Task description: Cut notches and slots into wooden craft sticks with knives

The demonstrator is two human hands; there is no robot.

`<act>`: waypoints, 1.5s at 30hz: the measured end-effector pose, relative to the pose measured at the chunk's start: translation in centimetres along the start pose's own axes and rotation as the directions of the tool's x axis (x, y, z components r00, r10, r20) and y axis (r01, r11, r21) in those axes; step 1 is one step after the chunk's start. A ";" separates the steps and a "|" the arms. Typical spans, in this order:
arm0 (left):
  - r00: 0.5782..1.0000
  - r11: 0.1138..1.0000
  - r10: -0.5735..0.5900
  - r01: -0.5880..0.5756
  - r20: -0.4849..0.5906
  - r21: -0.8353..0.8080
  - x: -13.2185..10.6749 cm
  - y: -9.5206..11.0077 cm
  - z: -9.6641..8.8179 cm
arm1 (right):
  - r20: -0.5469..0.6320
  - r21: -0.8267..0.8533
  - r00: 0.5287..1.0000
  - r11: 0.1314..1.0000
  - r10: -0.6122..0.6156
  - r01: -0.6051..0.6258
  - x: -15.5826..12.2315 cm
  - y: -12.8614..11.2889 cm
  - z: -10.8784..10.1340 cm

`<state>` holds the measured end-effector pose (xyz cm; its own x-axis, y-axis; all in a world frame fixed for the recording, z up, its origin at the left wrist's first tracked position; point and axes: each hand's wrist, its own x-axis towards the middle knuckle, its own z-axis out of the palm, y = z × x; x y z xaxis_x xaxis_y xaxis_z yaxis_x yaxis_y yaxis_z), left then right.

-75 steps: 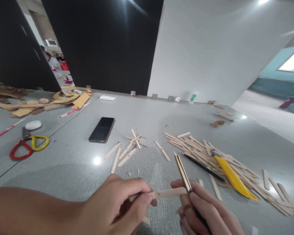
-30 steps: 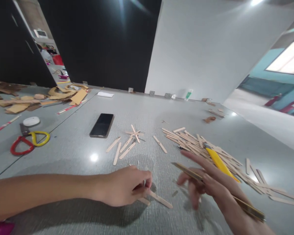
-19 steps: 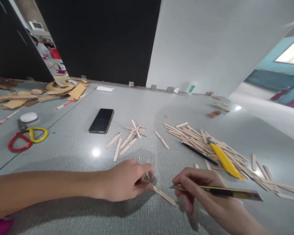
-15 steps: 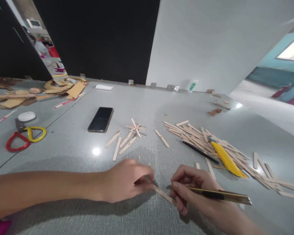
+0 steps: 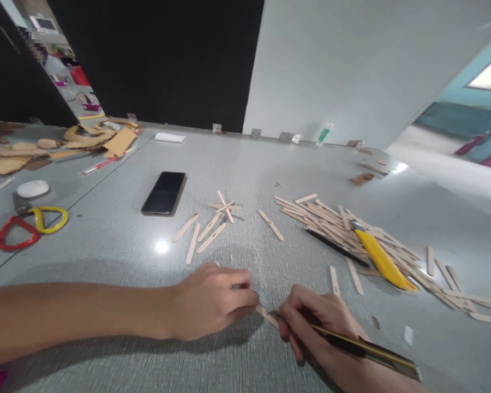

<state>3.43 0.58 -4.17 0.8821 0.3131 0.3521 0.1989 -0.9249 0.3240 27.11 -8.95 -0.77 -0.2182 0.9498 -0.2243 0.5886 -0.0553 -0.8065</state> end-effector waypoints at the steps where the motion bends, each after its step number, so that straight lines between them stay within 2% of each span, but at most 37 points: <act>1: 1.000 1.000 0.004 -0.004 -0.012 -0.001 0.0 0.0 0.1 | -0.002 -0.006 1.000 1.000 -0.005 0.005 0.0 0.1 0.0; 4: 0.999 1.000 0.001 -0.002 -0.042 -0.014 0.1 0.0 0.1 | -0.017 -0.009 0.999 0.999 -0.033 0.033 0.0 0.5 0.2; 6: 0.999 0.999 -0.031 0.030 -0.019 -0.018 0.1 0.1 -0.1 | -0.020 -0.006 0.999 0.999 -0.037 0.037 0.0 0.6 0.3; 11: 0.984 0.991 -0.124 0.129 0.126 -0.034 -0.1 0.9 -1.7 | 0.001 -0.021 1.000 1.000 -0.006 0.006 -0.2 0.3 0.3; 17: 0.950 0.988 -0.088 0.120 0.299 -0.092 -0.9 3.1 -3.8 | -0.011 -0.028 0.999 0.999 -0.037 0.037 0.1 0.2 0.1; 20: 0.950 0.995 -0.085 0.095 0.302 -0.021 -1.0 3.8 -3.6 | -0.015 -0.027 0.999 0.999 -0.048 0.047 0.2 0.1 0.2; 23: 0.941 0.980 -0.108 0.047 0.321 0.192 -0.8 3.8 -2.8 | -0.024 -0.035 0.998 0.997 -0.065 0.064 0.0 0.2 0.3; 24: 0.942 0.962 -0.117 0.029 0.316 0.270 -0.7 3.7 -2.6 | -0.028 -0.053 0.997 0.996 -0.077 0.075 -0.1 0.3 0.2; 26: 0.942 0.954 -0.131 0.035 0.309 0.298 -0.8 3.4 -2.3 | -0.035 -0.123 0.992 0.985 -0.124 0.119 -0.3 0.6 0.0; 28: 0.935 0.974 -0.144 0.076 0.323 0.215 -1.1 3.3 -2.3 | -0.042 -0.190 0.981 0.966 -0.187 0.176 -0.4 0.8 -0.3; 31: 0.937 0.988 -0.156 0.141 0.313 0.070 -1.6 3.5 -2.8 | -0.058 -0.196 0.973 0.958 -0.225 0.210 -0.2 1.0 -0.8; 37: 0.957 0.977 -0.200 0.210 0.210 -0.026 -0.5 3.2 -3.6 | -0.102 -0.164 0.973 0.969 -0.205 0.186 0.3 1.5 -0.9; 40: 0.964 0.978 -0.151 0.178 0.219 -0.108 0.4 2.2 -2.9 | -0.150 -0.144 0.971 0.976 -0.187 0.165 0.3 1.6 -0.6; 45: 0.985 0.979 -0.124 0.141 0.117 -0.148 0.4 1.1 -0.9 | -0.161 -0.055 0.982 0.994 -0.099 0.092 -0.3 0.7 0.2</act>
<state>3.62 -0.10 -2.85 0.8945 0.3978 0.2040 0.2556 -0.8296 0.4965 27.38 -9.30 -1.39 -0.1477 0.9877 -0.0522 0.6081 0.0490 -0.7924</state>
